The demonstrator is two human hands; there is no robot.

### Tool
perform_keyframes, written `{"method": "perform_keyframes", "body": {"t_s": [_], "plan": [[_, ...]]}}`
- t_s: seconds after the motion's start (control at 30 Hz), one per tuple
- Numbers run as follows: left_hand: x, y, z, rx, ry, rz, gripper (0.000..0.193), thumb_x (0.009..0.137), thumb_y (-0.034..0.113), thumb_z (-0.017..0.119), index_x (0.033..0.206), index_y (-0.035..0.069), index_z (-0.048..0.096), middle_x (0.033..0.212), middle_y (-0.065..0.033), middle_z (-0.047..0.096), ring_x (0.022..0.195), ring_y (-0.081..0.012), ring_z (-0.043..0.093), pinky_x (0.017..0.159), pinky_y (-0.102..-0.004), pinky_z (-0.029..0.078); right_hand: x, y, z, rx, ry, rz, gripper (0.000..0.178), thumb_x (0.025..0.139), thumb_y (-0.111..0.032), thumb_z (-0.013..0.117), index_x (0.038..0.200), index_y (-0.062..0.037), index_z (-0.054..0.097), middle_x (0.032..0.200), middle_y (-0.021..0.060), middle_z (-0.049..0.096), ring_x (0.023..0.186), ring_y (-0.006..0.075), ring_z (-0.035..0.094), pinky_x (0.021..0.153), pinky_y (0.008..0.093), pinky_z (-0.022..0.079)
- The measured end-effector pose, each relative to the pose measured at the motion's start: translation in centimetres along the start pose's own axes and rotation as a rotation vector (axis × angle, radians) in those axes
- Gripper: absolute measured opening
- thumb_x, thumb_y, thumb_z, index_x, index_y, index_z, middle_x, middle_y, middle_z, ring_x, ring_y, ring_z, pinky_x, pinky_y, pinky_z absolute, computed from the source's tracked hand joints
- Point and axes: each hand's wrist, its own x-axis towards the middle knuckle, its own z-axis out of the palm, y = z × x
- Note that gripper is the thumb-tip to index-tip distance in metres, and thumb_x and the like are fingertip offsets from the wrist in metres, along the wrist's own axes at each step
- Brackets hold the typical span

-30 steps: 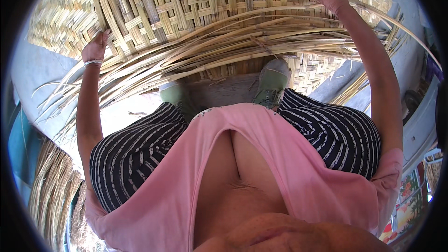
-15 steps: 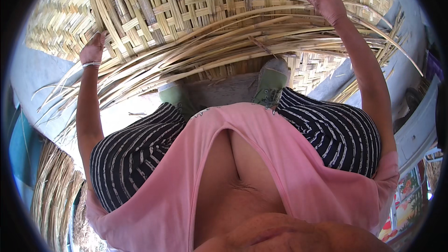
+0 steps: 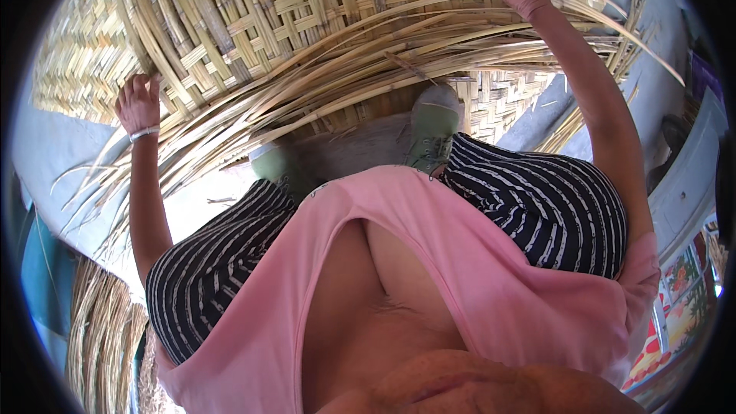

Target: The person weaves a basket by hand, interlacing thin dried palm strips into a growing circular base. The hands repeatedly pull strips through the weave and tighten the pattern.

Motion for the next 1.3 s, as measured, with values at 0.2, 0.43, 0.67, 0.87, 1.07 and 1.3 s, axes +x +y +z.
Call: {"method": "perform_keyframes", "body": {"t_s": [0.2, 0.43, 0.67, 0.87, 1.07, 1.3], "plan": [[0.0, 11.3, -5.8, -0.386, -0.069, 0.170, 0.024, 0.090, 0.027, 0.064, 0.109, 0.012, 0.061, 0.108, -0.0076, 0.064, 0.098, -0.0300, 0.059, 0.087, -0.0427, 0.043, -3.8, -0.9, 3.0, -0.083, 0.539, 0.027, 0.030, 0.089, -0.030, 0.064, 0.111, -0.0100, 0.064, 0.102, 0.0135, 0.067, 0.098, 0.0346, 0.062, 0.085, 0.0457, 0.051], [-3.2, 18.6, -7.3, -0.657, -0.113, 0.342, 0.022, 0.093, 0.018, 0.059, 0.113, 0.008, 0.060, 0.109, -0.0120, 0.063, 0.099, -0.0336, 0.059, 0.087, -0.0453, 0.045, -13.5, -5.9, 4.4, 0.147, 0.672, 0.494, 0.022, 0.089, -0.025, 0.063, 0.103, -0.0090, 0.067, 0.110, 0.0114, 0.065, 0.107, 0.0317, 0.058, 0.096, 0.0438, 0.045], [-1.6, 16.8, -8.6, -0.697, -0.320, 0.413, 0.020, 0.094, 0.018, 0.056, 0.108, 0.006, 0.062, 0.108, -0.0139, 0.063, 0.100, -0.0350, 0.058, 0.087, -0.0455, 0.046, -27.7, -2.5, 14.3, 0.301, 0.536, 1.340, 0.034, 0.089, -0.035, 0.064, 0.112, -0.0103, 0.064, 0.121, 0.0114, 0.060, 0.116, 0.0326, 0.054, 0.101, 0.0421, 0.043], [3.4, 14.5, -11.8, -0.576, -0.567, 0.581, 0.021, 0.089, 0.018, 0.059, 0.105, 0.006, 0.064, 0.102, -0.0134, 0.066, 0.098, -0.0338, 0.061, 0.087, -0.0463, 0.046, -34.5, -3.1, 17.4, 0.307, 0.154, 1.814, 0.042, 0.088, -0.038, 0.064, 0.122, -0.0139, 0.058, 0.126, 0.0127, 0.058, 0.123, 0.0331, 0.053, 0.099, 0.0459, 0.046], [10.3, 13.2, -15.1, -0.500, -0.480, 0.603, 0.021, 0.085, 0.015, 0.068, 0.102, 0.005, 0.065, 0.101, -0.0135, 0.067, 0.097, -0.0344, 0.062, 0.084, -0.0454, 0.048, -36.3, -2.1, 17.6, 0.374, 0.100, 1.698, 0.032, 0.090, -0.037, 0.058, 0.111, -0.0129, 0.060, 0.122, 0.0151, 0.059, 0.112, 0.0379, 0.058, 0.092, 0.0499, 0.049], [14.3, 17.6, -17.9, -0.447, -0.519, 0.714, 0.022, 0.086, 0.016, 0.067, 0.104, 0.005, 0.064, 0.103, -0.0142, 0.065, 0.097, -0.0349, 0.061, 0.084, -0.0455, 0.048, -36.1, -4.3, 13.8, 0.509, 0.306, 1.540, 0.029, 0.091, -0.035, 0.056, 0.106, -0.0118, 0.066, 0.111, 0.0180, 0.064, 0.105, 0.0377, 0.061, 0.090, 0.0458, 0.049]]}}
